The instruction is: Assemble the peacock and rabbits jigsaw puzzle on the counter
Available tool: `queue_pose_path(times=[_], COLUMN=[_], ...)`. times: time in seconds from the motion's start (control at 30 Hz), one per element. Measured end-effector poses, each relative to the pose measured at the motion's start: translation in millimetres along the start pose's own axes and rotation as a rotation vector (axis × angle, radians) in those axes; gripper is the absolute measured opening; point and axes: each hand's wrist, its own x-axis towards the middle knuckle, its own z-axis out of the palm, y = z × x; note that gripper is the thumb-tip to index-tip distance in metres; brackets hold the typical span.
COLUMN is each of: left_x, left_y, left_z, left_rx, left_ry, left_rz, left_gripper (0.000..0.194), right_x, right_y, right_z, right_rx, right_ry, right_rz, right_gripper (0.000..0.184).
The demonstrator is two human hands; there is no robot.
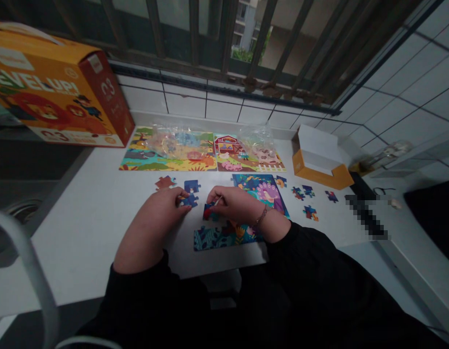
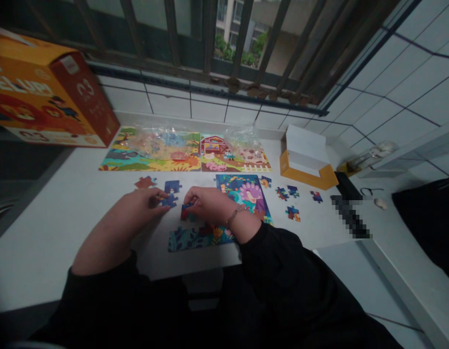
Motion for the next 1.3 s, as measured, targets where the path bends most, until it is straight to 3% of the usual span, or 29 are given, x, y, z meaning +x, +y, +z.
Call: queue_pose_path(times=[0.37, 0.7, 0.9, 1.03, 1.17, 1.23, 1.3], left_x=[1.3, 1.8, 6.4, 7.8, 7.7, 8.5, 9.5], left_y=[-3.3, -4.7, -11.8, -13.4, -14.9, -15.9, -16.6], left_z=[1.9, 3.4, 7.5, 9.6, 12.9, 13.6, 13.1], left_rx=[-0.009, -0.033, -0.055, -0.05, -0.053, -0.052, -0.048], left_ry=[-0.004, 0.003, 0.001, -0.003, 0.027, 0.022, 0.013], left_rz=[0.02, 0.008, 0.046, 0.046, 0.059, 0.065, 0.067], left_gripper=[0.034, 0.034, 0.038, 0.038, 0.035, 0.033, 0.031], right_x=[3.4, -4.3, -16.2, -40.4, -87.9, -113.3, -134.4], right_y=[-2.0, -2.1, -9.1, 3.6, 48.4, 74.4, 95.5], right_z=[20.1, 35.5, 45.6, 24.6, -19.2, -39.4, -52.2], right_rx=[0.055, -0.153, -0.251, -0.263, -0.345, -0.423, -0.443], right_ry=[-0.045, 0.054, 0.184, 0.307, 0.449, 0.421, 0.338], right_rz=[-0.142, -0.309, -0.275, -0.249, 0.043, 0.172, 0.21], right_gripper=[0.022, 0.022, 0.023, 0.012, 0.016, 0.018, 0.023])
